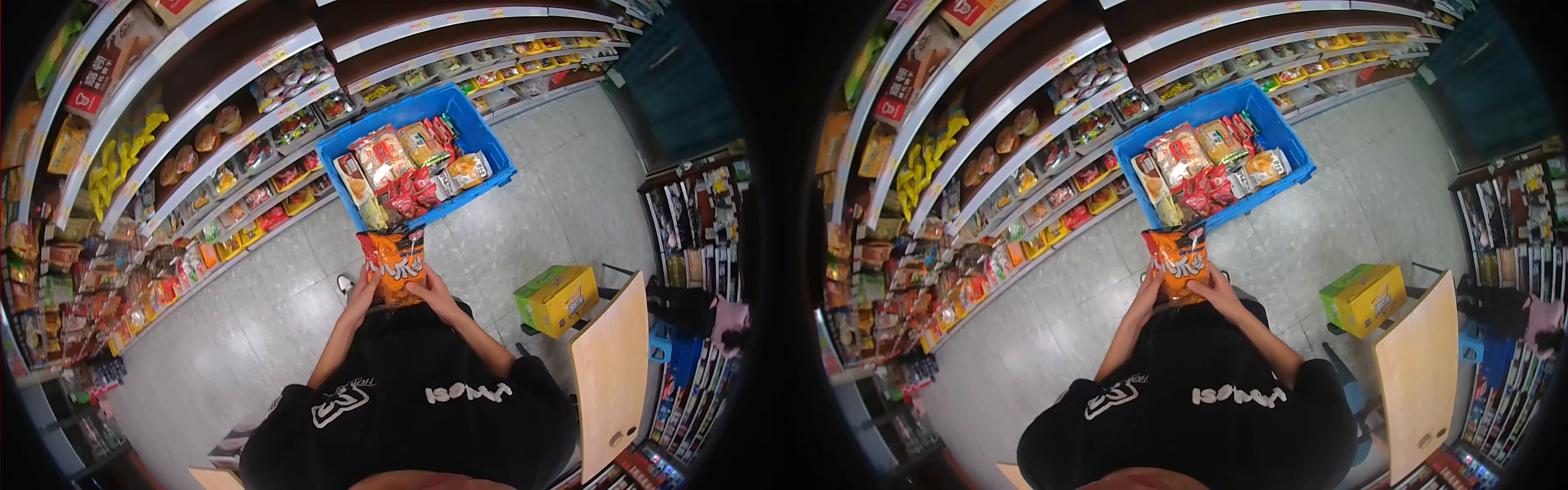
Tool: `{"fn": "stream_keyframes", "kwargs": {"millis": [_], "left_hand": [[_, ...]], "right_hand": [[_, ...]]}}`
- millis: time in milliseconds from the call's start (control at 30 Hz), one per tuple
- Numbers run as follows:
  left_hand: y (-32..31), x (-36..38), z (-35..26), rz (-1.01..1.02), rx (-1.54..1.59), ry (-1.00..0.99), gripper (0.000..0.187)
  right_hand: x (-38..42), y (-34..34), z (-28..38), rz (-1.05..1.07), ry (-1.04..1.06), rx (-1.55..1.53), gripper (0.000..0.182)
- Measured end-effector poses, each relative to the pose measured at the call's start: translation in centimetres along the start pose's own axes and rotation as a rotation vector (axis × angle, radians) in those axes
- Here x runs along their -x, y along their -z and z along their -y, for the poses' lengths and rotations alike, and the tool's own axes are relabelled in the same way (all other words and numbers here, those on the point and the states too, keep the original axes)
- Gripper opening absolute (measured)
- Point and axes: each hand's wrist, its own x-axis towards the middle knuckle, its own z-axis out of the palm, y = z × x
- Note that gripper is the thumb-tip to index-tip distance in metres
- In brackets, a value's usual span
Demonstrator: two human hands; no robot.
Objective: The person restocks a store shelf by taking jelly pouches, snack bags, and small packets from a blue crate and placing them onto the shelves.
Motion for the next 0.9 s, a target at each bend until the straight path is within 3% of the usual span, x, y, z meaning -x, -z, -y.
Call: {"fn": "stream_keyframes", "kwargs": {"millis": [300, 500, 667, 767, 833, 900], "left_hand": [[-6.2, -1.5, 1.0, 0.001, -0.044, -0.043, 0.061], [-7.3, -4.7, -2.4, 0.243, -0.099, 0.269, 0.063], [-8.2, -8.9, -3.4, 0.325, -0.126, 0.272, 0.061], [-6.4, -13.4, 0.5, 0.382, -0.344, 0.190, 0.058], [-6.2, -14.7, 0.9, 0.362, -0.463, -0.145, 0.055], [-6.0, -14.4, 0.6, 0.273, -0.414, -0.080, 0.052]], "right_hand": [[1.4, 6.0, 3.1, -0.046, -0.086, -0.109, 0.063], [0.1, 8.9, 3.9, -0.060, -0.032, -0.011, 0.066], [-1.4, 10.1, 6.1, -0.138, -0.082, 0.007, 0.063], [-3.4, 11.1, 6.3, -0.234, -0.099, -0.037, 0.052], [-4.8, 11.9, 6.0, -0.360, -0.104, -0.025, 0.040], [-6.2, 13.0, 6.2, -0.439, -0.139, -0.004, 0.035]]}}
